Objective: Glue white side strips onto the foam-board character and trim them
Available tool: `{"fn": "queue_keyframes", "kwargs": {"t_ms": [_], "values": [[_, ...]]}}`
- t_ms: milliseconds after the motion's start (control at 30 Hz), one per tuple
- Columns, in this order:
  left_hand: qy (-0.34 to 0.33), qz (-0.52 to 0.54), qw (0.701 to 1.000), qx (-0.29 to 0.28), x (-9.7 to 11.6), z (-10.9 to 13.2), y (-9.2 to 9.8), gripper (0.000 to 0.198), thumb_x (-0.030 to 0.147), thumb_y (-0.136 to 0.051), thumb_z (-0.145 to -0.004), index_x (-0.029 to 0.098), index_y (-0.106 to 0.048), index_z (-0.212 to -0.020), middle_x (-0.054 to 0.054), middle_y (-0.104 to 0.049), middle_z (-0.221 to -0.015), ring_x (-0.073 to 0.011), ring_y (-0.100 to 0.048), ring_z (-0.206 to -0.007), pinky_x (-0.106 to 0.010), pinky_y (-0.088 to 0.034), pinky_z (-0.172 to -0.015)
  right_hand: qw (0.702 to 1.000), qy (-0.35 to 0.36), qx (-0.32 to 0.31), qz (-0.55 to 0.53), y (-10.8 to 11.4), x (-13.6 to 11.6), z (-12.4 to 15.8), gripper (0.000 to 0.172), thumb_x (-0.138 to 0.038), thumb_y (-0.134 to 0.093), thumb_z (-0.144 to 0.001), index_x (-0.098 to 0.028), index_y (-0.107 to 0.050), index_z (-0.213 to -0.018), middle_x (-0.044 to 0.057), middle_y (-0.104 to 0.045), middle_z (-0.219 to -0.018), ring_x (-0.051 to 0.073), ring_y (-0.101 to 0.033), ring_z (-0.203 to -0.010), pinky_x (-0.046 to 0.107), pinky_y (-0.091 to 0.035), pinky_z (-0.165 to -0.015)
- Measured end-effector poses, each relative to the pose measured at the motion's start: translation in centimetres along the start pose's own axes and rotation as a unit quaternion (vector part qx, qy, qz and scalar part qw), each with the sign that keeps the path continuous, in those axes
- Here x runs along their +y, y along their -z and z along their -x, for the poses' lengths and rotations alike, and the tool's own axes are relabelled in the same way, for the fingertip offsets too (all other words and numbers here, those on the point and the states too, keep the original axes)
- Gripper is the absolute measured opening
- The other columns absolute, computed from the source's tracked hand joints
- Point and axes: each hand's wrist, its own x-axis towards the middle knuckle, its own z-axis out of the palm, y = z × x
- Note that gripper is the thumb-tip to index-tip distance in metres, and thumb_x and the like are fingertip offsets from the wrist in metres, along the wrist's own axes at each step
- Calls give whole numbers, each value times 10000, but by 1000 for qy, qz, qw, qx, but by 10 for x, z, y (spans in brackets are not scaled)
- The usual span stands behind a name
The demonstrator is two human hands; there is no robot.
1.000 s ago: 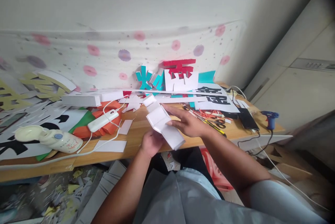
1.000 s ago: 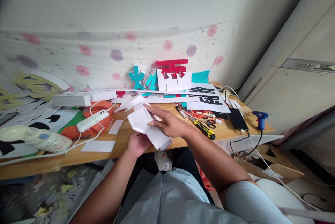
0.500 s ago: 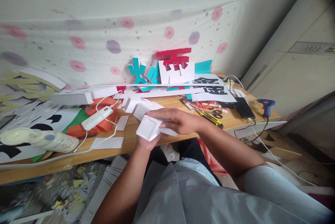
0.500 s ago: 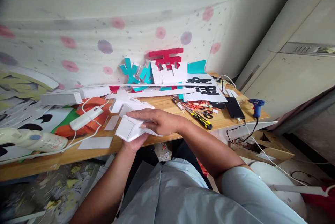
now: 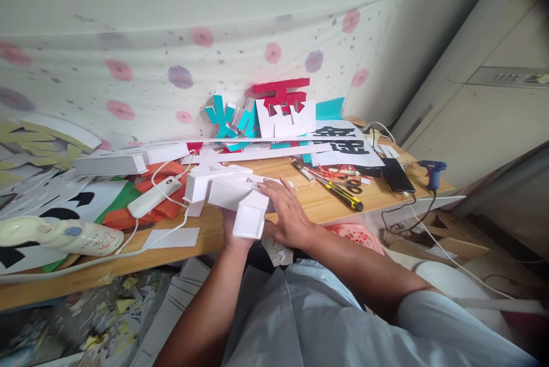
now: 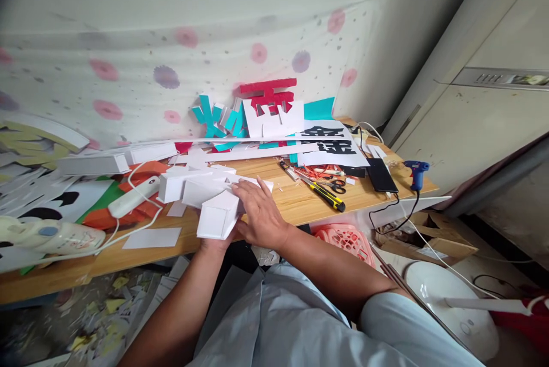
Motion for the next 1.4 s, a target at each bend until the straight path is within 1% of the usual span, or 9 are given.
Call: {"fn": "queue_keyframes", "kwargs": {"t_ms": [233,333,433,600,800,967,1100,1267,1400], "values": [[-67,-95,990,-76,-7,15,-7,832,786,-885,-799,221,-747,-1394,-95,-681,-1566,-333,-549,-1546,-413,-536,-1228,998,37,45,-9,-1,21,7,766,-200,-691,-923,-240,-413,-1636,188,-686,-1516,325,-636,-1452,601,-399,-1314],[-53,-118,989,-73,-3,24,-4,755,724,-889,-843,258,-746,-1419,-79,-693,-1558,-325,-545,-1553,-416,-542,-1216,997,52,51,-7,1,33,8,681,-225,-695,-951,-230,-456,-1588,197,-708,-1477,318,-657,-1428,583,-410,-1306],[-9,-135,988,-69,2,33,3,635,638,-846,-930,239,-753,-1414,-94,-704,-1545,-333,-554,-1546,-444,-546,-1214,998,58,36,-4,3,45,10,600,-222,-667,-973,-231,-486,-1545,184,-732,-1445,308,-662,-1431,608,-312,-1357],[48,-129,988,-67,12,45,6,688,697,-777,-955,230,-721,-1456,-135,-724,-1505,-392,-597,-1491,-542,-601,-1144,996,87,-7,7,0,66,17,526,-149,-590,-980,-213,-521,-1497,167,-734,-1477,294,-556,-1564,657,-111,-1400],[148,-164,973,-65,16,47,1,607,634,-756,-999,207,-720,-1429,-171,-784,-1338,-387,-784,-1111,-556,-707,-841,991,66,-78,92,-11,85,32,352,-140,-569,-1071,-254,-656,-1392,106,-729,-1522,261,-426,-1657,637,-60,-1411],[167,-175,969,-37,3,48,-6,547,555,-793,-992,187,-726,-1392,-185,-787,-1312,-371,-807,-1045,-547,-703,-875,988,68,-83,109,-17,94,42,349,-146,-620,-1082,-259,-673,-1408,112,-673,-1597,273,-364,-1688,680,-70,-1397],[147,-193,970,4,-9,46,-14,454,301,-848,-921,207,-738,-1352,-146,-807,-1266,-342,-805,-1032,-511,-714,-837,985,56,-103,123,-16,94,47,349,-165,-622,-1091,-260,-674,-1423,122,-604,-1665,275,-341,-1698,670,-99,-1400],[127,-226,965,35,-19,39,-19,384,194,-851,-847,166,-786,-1225,-128,-820,-1208,-295,-794,-1001,-473,-719,-817,986,10,-109,126,-3,90,64,542,-123,-572,-1073,-222,-554,-1605,157,-470,-1761,301,-227,-1735,682,-129,-1400],[121,-289,949,40,-23,33,-16,358,251,-901,-777,144,-805,-1105,-133,-825,-1153,-295,-783,-978,-453,-697,-822,992,-81,-30,92,10,81,89,596,-88,-585,-1004,-209,-576,-1587,168,-562,-1692,319,-373,-1679,655,-293,-1365]]}}
